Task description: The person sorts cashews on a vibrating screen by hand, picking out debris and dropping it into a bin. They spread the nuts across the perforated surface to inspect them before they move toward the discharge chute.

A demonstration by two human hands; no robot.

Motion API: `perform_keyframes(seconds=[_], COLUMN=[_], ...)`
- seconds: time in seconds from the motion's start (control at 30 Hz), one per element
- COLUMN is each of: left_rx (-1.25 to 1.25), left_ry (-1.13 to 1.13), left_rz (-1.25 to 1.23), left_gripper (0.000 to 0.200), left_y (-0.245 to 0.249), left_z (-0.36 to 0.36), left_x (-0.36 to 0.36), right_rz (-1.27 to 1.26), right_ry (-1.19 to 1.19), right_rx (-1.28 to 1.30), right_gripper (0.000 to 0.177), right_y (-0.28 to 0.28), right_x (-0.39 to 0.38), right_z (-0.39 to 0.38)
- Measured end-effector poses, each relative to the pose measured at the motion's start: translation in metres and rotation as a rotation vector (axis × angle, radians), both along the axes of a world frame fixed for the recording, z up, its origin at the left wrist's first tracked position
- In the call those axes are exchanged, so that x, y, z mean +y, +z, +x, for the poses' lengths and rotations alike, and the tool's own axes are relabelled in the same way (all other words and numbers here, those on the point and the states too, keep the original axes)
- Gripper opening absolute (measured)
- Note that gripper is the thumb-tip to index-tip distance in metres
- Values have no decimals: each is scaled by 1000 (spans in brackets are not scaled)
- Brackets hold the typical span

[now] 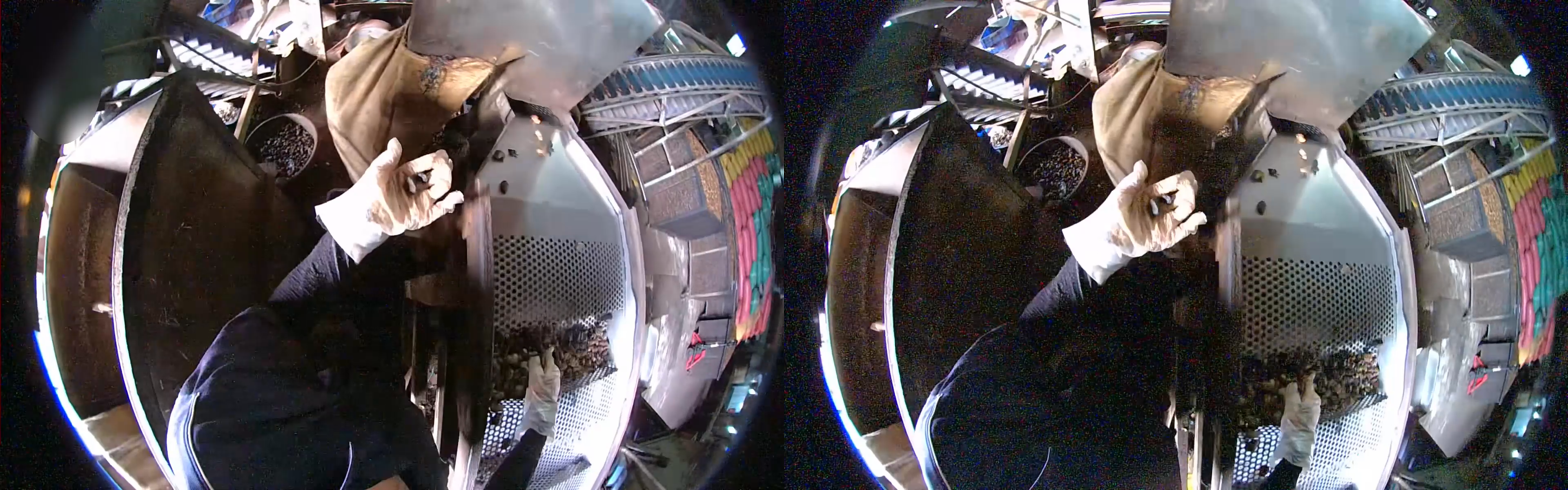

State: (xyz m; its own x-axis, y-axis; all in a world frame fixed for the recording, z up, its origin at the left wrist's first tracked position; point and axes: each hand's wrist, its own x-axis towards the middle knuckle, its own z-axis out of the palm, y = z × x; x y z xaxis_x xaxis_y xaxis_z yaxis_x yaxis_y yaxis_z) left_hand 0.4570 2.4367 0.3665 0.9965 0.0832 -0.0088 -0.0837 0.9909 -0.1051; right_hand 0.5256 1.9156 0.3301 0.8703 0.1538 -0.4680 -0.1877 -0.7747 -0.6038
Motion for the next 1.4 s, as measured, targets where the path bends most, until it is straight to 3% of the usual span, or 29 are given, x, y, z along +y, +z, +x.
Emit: perform_keyframes(seconds=[0.07,0.13,0.17,0.23,0.3,0.33,0.37,0.4,0.43,0.5,0.6,0.67,0.7,0.77,0.83,0.93,0.97,1.03,1.1,1.13,1.2,1.27,1.3,1.33,1.37,1.4], left_rx=[23,29,166,5,516,805,1115,1187,1213,1211,1648,1470,1376,1153,1071,964,783,616,497,273,-143,-355,-368,-543,-529,-503], left_ry=[-47,-172,-78,-86,89,70,-32,-63,-125,-289,-240,-116,-55,144,414,590,738,630,546,404,673,636,522,476,601,733], left_rz=[-35,-150,57,292,716,927,1184,1331,1509,1890,2508,1998,1745,1741,1650,1369,1366,1606,2171,2086,2313,2479,2597,2694,2806,2912], left_gripper=[58,48,32,27,30,32,34,41,50,71,88,98,103,100,95,90,78,84,90,96,92,84,81,60,56,58], left_y=[3,-2,-4,-52,-90,-94,-68,-43,-54,-95,-107,-117,-124,-146,-139,-50,-44,-10,13,23,23,9,-8,8,-40,-89], left_z=[-7,-19,-26,-33,-37,-42,-55,-66,-76,-94,-115,-122,-129,-137,-123,-73,-60,-42,-30,-18,8,25,28,24,28,32], left_x=[8,23,23,45,58,61,57,47,53,75,43,49,60,75,60,2,-17,-47,-75,-87,-111,-139,-149,-149,-137,-125], right_rz=[-53,-83,-94,-94,-82,-80,-89,-98,-119,-187,-419,-513,-326,64,221,81,24,-43,-71,-81,-161,-280,-366,-453,-339,-201], right_ry=[-33,-81,-111,-184,-278,-329,-377,-413,-435,-402,6,225,110,-144,-373,-332,-290,-205,-153,-133,24,160,173,193,121,87], right_rx=[-61,-112,-126,-147,-149,-141,-136,-128,-125,-189,-491,-675,-602,-491,-361,-327,-345,-402,-399,-375,-541,-694,-609,-523,-313,-399], right_gripper=[75,72,71,69,66,65,65,64,63,65,58,52,54,58,59,50,47,42,42,43,51,61,59,58,55,48], right_y=[-52,-45,-32,7,47,66,79,88,94,51,-3,-7,-15,-34,-61,-74,-78,-84,-75,-64,-41,-20,-10,0,26,7], right_x=[-44,-41,-32,-5,22,35,44,51,55,-3,-77,-98,-101,-109,-122,-101,-90,-64,-37,-24,2,28,40,52,68,67], right_z=[20,19,15,0,-16,-21,-23,-21,-18,14,56,88,106,142,170,179,174,148,107,85,39,0,-9,-17,-23,-33])
